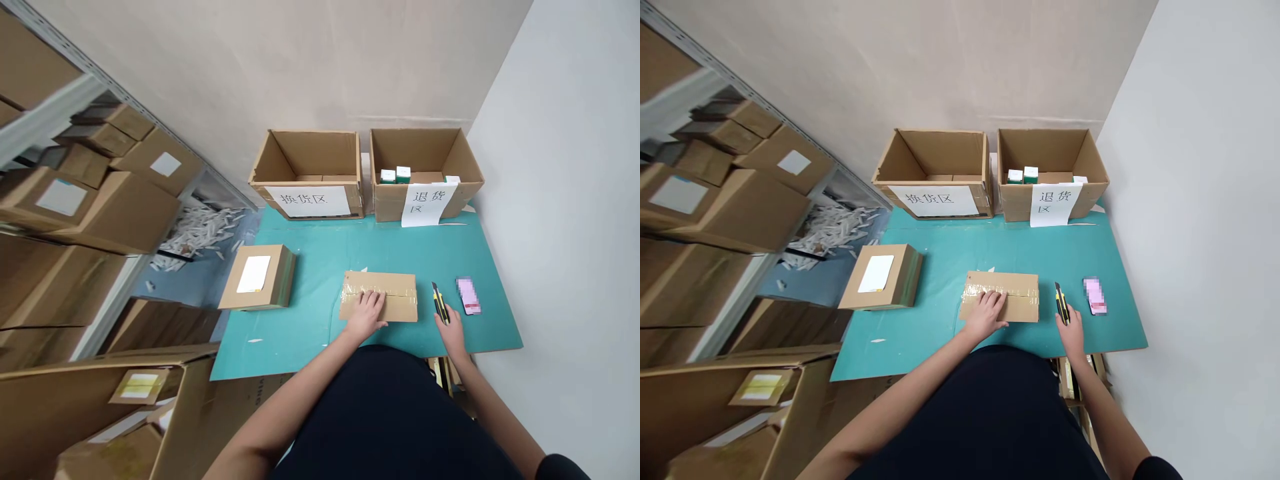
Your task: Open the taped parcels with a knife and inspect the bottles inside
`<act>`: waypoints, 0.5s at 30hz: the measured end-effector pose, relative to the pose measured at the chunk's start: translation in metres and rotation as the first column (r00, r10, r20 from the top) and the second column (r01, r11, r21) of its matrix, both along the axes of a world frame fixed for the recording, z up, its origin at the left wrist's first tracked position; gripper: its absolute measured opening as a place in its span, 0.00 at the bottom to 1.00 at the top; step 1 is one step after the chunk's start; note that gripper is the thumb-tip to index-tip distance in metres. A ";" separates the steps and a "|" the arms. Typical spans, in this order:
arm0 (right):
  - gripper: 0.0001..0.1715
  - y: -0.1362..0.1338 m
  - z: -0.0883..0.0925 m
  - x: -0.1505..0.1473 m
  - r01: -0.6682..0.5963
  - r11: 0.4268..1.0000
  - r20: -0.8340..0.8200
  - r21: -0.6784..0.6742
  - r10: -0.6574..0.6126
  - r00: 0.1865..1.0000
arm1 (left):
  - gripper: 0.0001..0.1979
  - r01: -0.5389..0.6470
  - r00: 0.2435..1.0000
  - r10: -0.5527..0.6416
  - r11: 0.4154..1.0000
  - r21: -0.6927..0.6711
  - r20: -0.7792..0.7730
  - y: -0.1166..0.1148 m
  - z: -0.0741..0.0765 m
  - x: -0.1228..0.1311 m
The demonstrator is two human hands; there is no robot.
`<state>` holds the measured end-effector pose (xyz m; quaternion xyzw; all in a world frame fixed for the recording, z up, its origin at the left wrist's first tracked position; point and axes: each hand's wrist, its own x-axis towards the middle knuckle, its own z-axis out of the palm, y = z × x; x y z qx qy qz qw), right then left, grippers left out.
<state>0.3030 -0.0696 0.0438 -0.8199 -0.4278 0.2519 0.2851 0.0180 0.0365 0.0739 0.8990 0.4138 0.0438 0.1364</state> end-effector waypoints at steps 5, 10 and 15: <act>0.34 0.002 -0.008 0.005 -0.006 1.000 0.037 0.003 0.005 0.999 | 0.45 0.014 1.000 -0.014 1.000 0.009 0.012 0.001 -0.005 -0.006; 0.33 0.001 -0.009 0.005 -0.008 1.000 0.001 -0.030 0.008 1.000 | 0.43 0.016 0.998 -0.016 1.000 -0.002 0.067 0.002 -0.009 -0.010; 0.35 0.001 -0.012 0.000 -0.005 0.996 -0.199 -0.093 -0.014 0.980 | 0.43 0.013 0.998 -0.014 1.000 0.014 0.058 0.002 -0.007 -0.008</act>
